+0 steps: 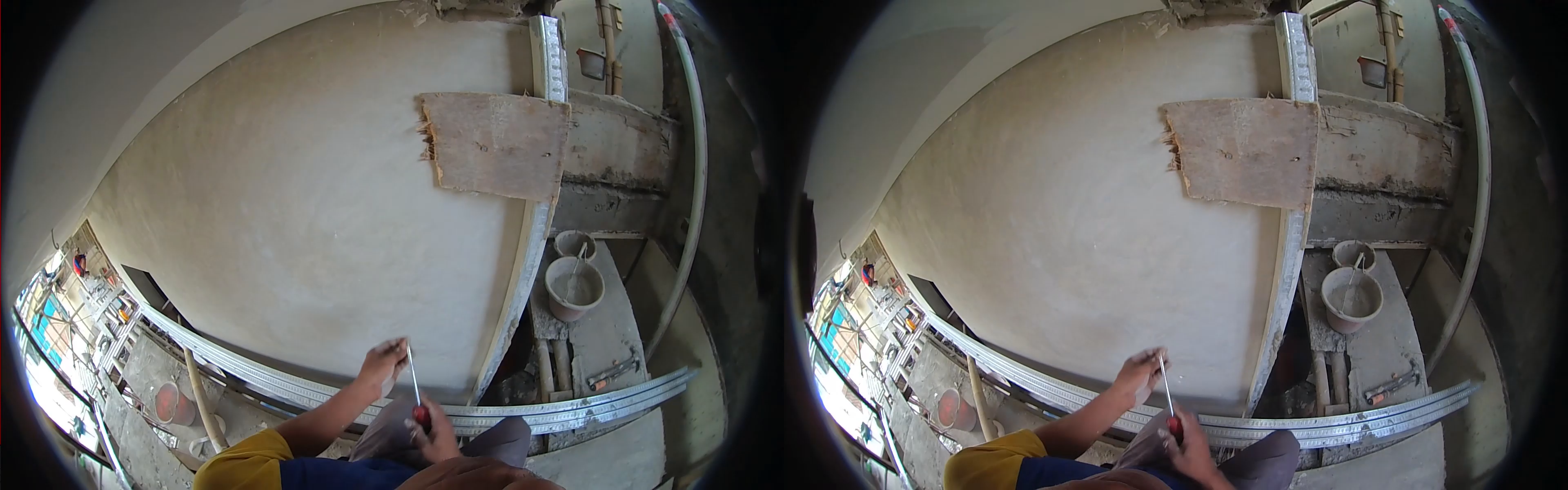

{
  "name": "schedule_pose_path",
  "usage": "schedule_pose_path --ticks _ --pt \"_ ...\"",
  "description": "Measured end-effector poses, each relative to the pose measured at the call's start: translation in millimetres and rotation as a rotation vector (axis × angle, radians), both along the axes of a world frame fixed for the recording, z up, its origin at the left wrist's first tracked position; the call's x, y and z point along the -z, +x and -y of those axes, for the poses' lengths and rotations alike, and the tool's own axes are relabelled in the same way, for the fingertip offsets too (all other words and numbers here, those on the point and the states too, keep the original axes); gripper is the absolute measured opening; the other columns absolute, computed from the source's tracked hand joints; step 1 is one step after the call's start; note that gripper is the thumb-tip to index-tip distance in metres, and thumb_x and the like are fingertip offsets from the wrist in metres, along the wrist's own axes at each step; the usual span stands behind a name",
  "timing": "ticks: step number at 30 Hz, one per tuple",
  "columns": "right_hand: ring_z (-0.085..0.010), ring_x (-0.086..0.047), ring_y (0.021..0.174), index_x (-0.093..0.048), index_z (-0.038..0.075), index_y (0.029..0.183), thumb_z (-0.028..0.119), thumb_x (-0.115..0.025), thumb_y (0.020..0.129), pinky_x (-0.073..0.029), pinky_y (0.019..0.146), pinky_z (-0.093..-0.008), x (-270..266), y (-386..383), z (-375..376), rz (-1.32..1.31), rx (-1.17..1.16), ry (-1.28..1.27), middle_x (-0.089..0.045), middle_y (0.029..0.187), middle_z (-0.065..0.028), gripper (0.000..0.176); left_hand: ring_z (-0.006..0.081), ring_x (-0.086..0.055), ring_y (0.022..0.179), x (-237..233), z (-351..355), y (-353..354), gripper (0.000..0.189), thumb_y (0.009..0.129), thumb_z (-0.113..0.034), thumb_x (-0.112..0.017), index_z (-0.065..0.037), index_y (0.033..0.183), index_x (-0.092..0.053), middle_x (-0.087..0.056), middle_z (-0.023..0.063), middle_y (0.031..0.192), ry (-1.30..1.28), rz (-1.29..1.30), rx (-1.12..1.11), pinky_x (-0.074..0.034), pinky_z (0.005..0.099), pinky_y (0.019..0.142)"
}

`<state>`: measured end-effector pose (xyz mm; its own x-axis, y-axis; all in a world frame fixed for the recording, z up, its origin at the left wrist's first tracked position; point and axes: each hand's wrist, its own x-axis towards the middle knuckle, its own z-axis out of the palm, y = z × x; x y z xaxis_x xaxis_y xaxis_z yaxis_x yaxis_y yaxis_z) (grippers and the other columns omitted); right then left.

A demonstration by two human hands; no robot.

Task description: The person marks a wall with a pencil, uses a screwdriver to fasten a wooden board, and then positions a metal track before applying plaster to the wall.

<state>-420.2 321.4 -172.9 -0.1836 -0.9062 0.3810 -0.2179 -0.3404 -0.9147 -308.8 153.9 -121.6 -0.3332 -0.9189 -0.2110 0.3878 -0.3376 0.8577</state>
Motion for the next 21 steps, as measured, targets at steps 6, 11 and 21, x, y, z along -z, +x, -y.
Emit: schedule_pose_path --ticks 6,11,21 --pt "-0.0289 -0.06 0.08 -0.051 0.003 0.142 0.005 -0.068 0.089 -0.051 0.076 -0.0379 -150.8 -35.4 38.1 -0.269 0.122 -0.346 -0.059 0.094 -0.0158 0.056 0.0182 -0.066 0.098 -162.6 12.8 -27.8 0.011 0.096 -0.007 -0.064 -0.007 0.107 -0.062 -0.066 0.0065 0.102 -0.386 -0.258 0.056 -0.055 0.0319 0.089" --pt "-0.0252 -0.06 0.077 -0.055 0.005 0.14 0.003 -0.068 0.089 -0.052 0.073 -0.035 -202.7 -38.5 51.4 -0.315 0.194 -0.419 -0.059 0.092 -0.0155 0.052 0.0185 -0.067 0.091 -234.7 9.1 -31.3 0.011 0.097 -0.012 -0.064 -0.008 0.107 -0.062 -0.065 0.0052 0.098 -0.531 -0.202 0.122 -0.056 0.0289 0.083" --pt "-0.0232 -0.06 0.073 -0.057 0.009 0.14 0.0 -0.068 0.088 -0.051 0.067 -0.0335 -227.1 -36.2 60.5 -0.343 0.249 -0.446 -0.058 0.091 -0.015 0.054 0.0182 -0.068 0.094 -260.8 26.8 -26.1 0.015 0.098 -0.019 -0.064 -0.01 0.11 -0.062 -0.065 0.0022 0.099 -0.561 -0.343 0.111 -0.058 0.027 0.08"
